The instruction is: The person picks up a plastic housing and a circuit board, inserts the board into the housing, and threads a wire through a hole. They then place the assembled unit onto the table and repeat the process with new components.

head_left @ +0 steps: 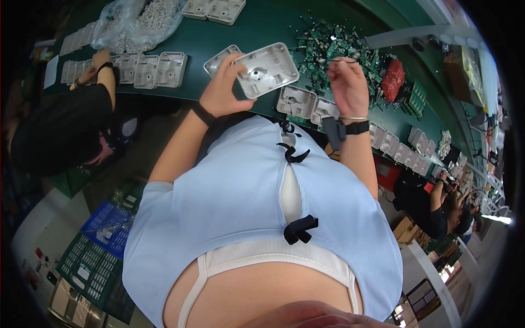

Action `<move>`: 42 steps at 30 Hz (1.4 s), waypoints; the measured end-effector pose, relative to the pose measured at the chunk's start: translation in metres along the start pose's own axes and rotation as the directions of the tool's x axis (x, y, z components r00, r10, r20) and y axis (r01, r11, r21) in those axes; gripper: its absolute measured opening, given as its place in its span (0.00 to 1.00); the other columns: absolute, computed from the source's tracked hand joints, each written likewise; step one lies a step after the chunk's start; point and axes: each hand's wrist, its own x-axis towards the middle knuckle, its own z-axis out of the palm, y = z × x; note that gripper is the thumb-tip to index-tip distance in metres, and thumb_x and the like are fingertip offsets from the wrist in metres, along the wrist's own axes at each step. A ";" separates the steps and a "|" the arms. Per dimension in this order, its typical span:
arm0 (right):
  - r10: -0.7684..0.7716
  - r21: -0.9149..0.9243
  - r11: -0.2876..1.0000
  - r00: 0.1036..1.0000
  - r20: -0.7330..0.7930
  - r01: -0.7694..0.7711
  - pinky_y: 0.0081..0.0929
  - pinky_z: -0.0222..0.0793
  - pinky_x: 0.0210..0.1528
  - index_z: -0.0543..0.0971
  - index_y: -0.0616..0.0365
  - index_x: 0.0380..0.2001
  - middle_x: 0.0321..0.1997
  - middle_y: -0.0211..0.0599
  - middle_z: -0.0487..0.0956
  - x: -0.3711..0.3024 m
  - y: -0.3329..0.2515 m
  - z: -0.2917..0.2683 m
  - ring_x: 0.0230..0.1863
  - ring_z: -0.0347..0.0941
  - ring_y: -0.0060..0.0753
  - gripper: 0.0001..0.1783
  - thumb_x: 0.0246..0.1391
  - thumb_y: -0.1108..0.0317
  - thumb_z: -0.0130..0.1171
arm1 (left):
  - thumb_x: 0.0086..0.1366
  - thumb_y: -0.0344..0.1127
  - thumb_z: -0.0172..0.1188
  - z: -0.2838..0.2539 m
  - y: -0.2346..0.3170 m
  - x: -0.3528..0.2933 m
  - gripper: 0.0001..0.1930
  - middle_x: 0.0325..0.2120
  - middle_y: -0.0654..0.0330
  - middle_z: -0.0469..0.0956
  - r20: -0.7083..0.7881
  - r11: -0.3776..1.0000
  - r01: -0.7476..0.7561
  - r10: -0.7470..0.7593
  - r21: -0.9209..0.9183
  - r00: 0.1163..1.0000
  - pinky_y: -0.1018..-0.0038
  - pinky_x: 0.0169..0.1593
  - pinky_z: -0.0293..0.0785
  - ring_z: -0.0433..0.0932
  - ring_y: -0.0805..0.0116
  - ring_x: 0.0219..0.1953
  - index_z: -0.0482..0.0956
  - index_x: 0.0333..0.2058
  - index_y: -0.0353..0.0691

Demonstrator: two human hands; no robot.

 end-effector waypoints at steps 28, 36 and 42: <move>-0.207 -0.586 -0.390 0.552 0.808 0.710 0.34 0.67 0.41 0.82 0.53 0.32 0.35 0.27 0.84 -0.014 0.024 0.099 0.38 0.79 0.36 0.09 0.44 0.75 0.69 | 0.40 0.31 0.74 -0.004 0.059 0.051 0.53 0.67 0.53 0.64 -0.181 0.943 -0.099 0.043 -0.318 0.983 0.66 0.63 0.69 0.67 0.53 0.66 0.59 0.67 0.42; -0.225 -0.691 -0.287 0.655 0.722 0.663 0.35 0.68 0.36 0.82 0.55 0.30 0.31 0.31 0.82 -0.013 0.031 0.094 0.32 0.77 0.40 0.07 0.46 0.75 0.69 | 0.42 0.22 0.71 -0.002 0.055 0.052 0.56 0.70 0.52 0.55 -0.173 0.941 -0.116 0.063 -0.318 0.983 0.62 0.69 0.66 0.64 0.57 0.69 0.51 0.70 0.46; -0.207 -0.720 -0.298 0.695 0.689 0.626 0.37 0.70 0.36 0.84 0.57 0.33 0.29 0.34 0.81 -0.009 0.033 0.094 0.32 0.76 0.41 0.08 0.47 0.75 0.68 | 0.42 0.21 0.71 -0.005 0.053 0.052 0.55 0.70 0.51 0.55 -0.124 0.935 -0.118 0.080 -0.334 0.989 0.61 0.67 0.70 0.63 0.56 0.70 0.51 0.70 0.46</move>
